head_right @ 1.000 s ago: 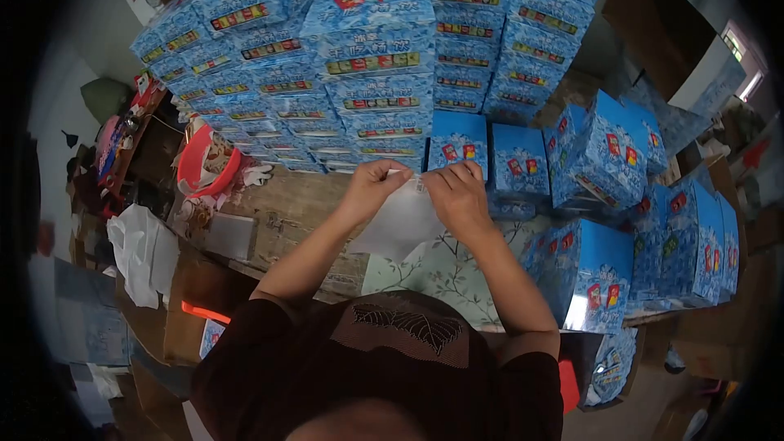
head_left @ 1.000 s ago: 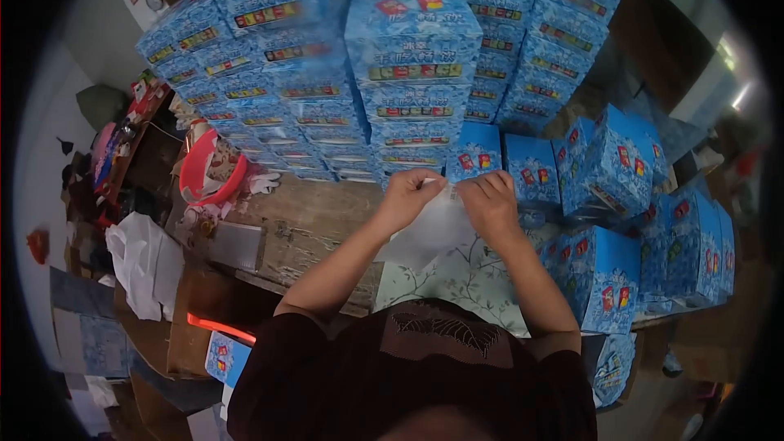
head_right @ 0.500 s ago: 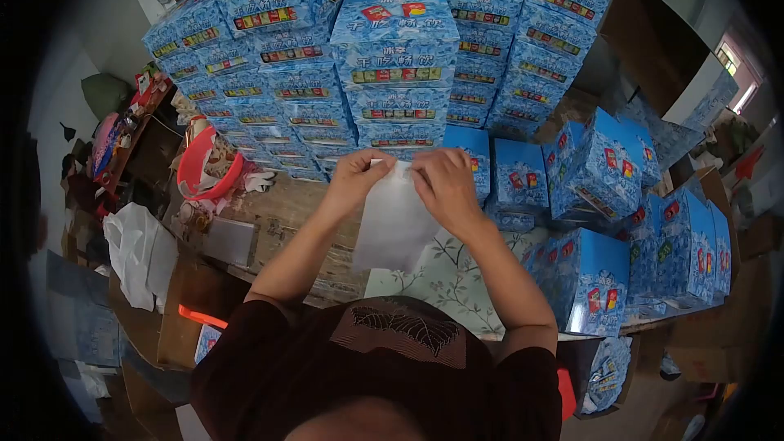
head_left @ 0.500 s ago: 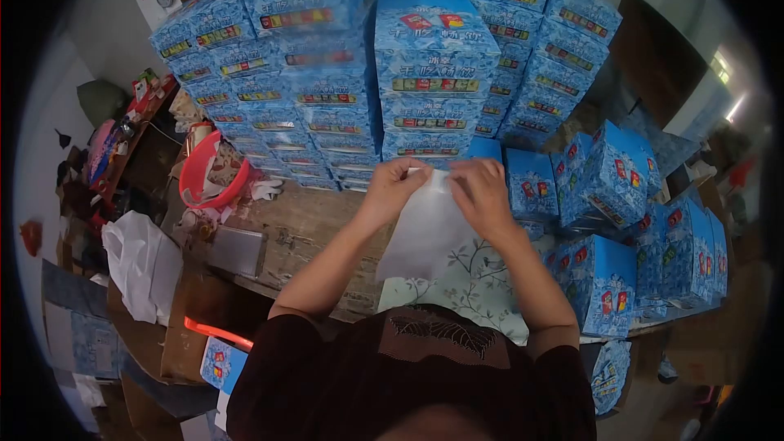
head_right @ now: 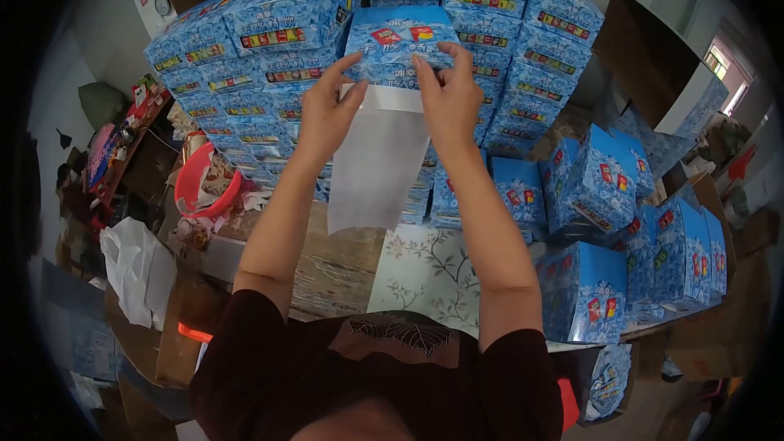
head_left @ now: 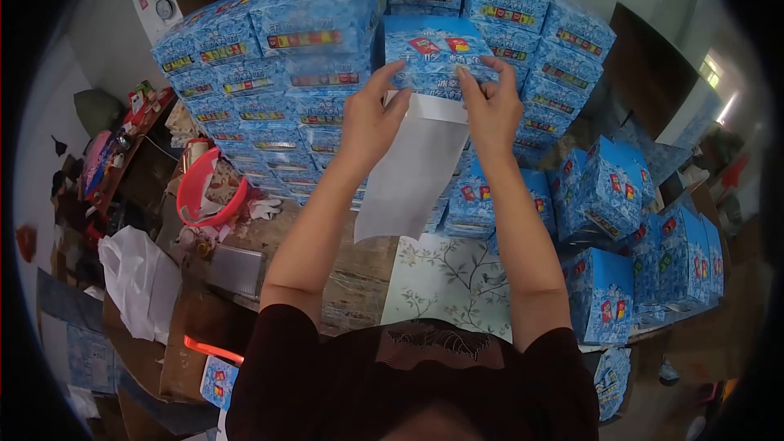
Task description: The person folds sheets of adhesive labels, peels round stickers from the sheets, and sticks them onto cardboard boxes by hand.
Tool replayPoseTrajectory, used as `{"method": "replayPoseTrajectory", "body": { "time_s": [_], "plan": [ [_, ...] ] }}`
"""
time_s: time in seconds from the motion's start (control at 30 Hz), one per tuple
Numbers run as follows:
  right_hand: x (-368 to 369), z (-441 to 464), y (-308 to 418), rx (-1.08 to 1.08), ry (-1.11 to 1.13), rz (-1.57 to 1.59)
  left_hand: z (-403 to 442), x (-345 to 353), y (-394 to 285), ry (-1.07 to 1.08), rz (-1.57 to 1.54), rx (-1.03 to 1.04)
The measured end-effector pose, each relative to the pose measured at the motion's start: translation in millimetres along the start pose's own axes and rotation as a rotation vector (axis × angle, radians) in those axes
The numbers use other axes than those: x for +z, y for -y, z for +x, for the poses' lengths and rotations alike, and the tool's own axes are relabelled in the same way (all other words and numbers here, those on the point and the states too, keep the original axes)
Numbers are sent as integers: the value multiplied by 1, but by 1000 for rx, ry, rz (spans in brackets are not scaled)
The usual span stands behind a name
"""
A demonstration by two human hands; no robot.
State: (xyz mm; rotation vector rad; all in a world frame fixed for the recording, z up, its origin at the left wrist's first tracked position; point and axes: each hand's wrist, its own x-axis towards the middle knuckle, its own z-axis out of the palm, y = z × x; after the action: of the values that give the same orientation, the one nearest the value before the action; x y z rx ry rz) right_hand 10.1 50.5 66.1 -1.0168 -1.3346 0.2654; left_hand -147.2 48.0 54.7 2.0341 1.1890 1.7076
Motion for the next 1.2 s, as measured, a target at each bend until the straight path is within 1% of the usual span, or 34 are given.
{"method": "replayPoseTrajectory", "body": {
  "time_s": [0.03,0.07,0.13,0.17,0.23,0.27,0.3,0.33,0.37,0.4,0.43,0.47,0.5,0.57,0.63,0.67,0.7,0.73,0.77,0.8,0.83,0.87,0.93,0.97,1.03,1.1,1.2],
  "plan": [
    [1,-2,-6,-197,-99,-142,0,0,2,0,-1,-1],
    [4,1,-14,-200,-98,-142,1,0,4,4,-14,1],
    [8,6,-21,-644,-25,-284,2,0,5,8,-30,-2],
    [3,6,-15,-640,-23,-286,5,-2,4,24,-17,-13],
    [-10,8,2,-404,213,-689,2,-2,5,35,-3,-30],
    [-15,8,1,-403,218,-686,-2,-1,8,-2,-93,-36],
    [-23,11,-1,-382,76,-613,-3,-2,9,-39,-182,-36],
    [-32,17,-3,-363,-68,-540,-3,-4,7,-44,-181,-33],
    [-43,24,1,-182,-2,-544,-4,-6,4,-36,-231,-116],
    [-41,28,-4,-181,-4,-547,-5,-7,3,-22,-282,-203],
    [-35,33,-16,88,83,-238,-5,-5,9,-13,-286,-207],
    [-31,34,-27,356,157,75,-1,-2,19,25,-214,-137],
    [-29,33,-36,366,134,62,0,4,25,69,-153,-60],
    [-36,32,-45,633,147,559,-14,8,-3,122,-180,-64],
    [-56,14,-27,540,44,725,-34,17,-35,201,-218,-60],
    [-69,6,-24,494,15,695,-46,20,-48,204,-269,-66],
    [-87,-2,-29,492,-28,673,-54,25,-56,199,-313,-79],
    [-103,-10,-36,431,-93,698,-60,34,-62,222,-335,-73],
    [-115,-17,-30,368,-148,725,-66,43,-68,269,-339,-22],
    [-135,-25,-21,351,-188,805,-70,52,-75,311,-338,26],
    [-154,-29,-18,324,-247,760,-71,64,-84,362,-360,12],
    [-174,-32,-17,294,-303,716,-71,81,-92,366,-369,14],
    [-217,-29,-28,272,-400,658,-65,122,-104,465,-432,135],
    [-238,-27,-32,270,-457,636,-61,143,-112,496,-437,131],
    [-276,-27,-56,232,-472,615,-54,189,-121,531,-450,136],
    [-300,-35,-72,140,-608,137,-55,229,-119,669,-512,155],
    [-316,-33,-85,-13,-752,-571,-68,236,-121,652,-575,112]
  ]
}}
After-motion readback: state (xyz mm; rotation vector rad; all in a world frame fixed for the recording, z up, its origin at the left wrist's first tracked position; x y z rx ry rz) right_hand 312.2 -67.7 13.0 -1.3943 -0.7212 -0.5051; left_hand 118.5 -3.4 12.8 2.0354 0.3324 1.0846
